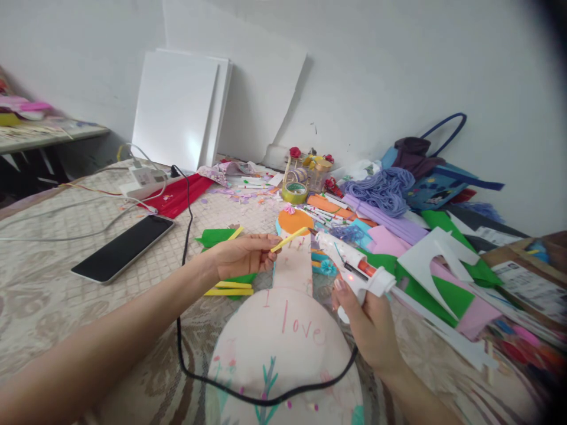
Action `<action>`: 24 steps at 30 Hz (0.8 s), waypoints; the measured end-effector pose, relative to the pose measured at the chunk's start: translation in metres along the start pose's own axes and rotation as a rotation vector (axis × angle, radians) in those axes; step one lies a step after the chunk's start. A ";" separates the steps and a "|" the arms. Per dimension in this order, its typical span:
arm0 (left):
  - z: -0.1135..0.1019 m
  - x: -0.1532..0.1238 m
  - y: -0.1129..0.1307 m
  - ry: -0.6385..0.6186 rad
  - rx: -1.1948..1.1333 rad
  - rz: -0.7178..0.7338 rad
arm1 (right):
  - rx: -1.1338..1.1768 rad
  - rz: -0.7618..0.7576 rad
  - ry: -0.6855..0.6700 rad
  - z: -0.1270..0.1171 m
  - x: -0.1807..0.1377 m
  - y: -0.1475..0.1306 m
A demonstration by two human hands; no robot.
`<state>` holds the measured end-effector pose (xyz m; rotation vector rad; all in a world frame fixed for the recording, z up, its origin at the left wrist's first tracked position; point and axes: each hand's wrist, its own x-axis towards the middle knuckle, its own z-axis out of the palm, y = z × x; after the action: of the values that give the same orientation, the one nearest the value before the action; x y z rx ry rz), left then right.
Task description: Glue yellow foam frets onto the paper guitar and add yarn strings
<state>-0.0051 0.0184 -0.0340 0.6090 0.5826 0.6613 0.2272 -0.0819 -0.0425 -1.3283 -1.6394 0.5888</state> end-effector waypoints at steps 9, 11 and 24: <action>-0.003 0.000 0.003 0.056 0.292 0.140 | 0.213 0.031 -0.005 0.000 -0.002 0.002; -0.003 0.000 0.003 0.103 0.474 0.241 | 0.233 0.007 -0.025 -0.002 -0.006 0.008; 0.012 0.002 -0.008 0.207 1.420 0.729 | 0.341 0.082 -0.050 -0.013 -0.024 0.034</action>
<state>0.0072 0.0111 -0.0317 2.1664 1.0112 0.9357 0.2559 -0.0958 -0.0723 -1.1386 -1.4508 0.9133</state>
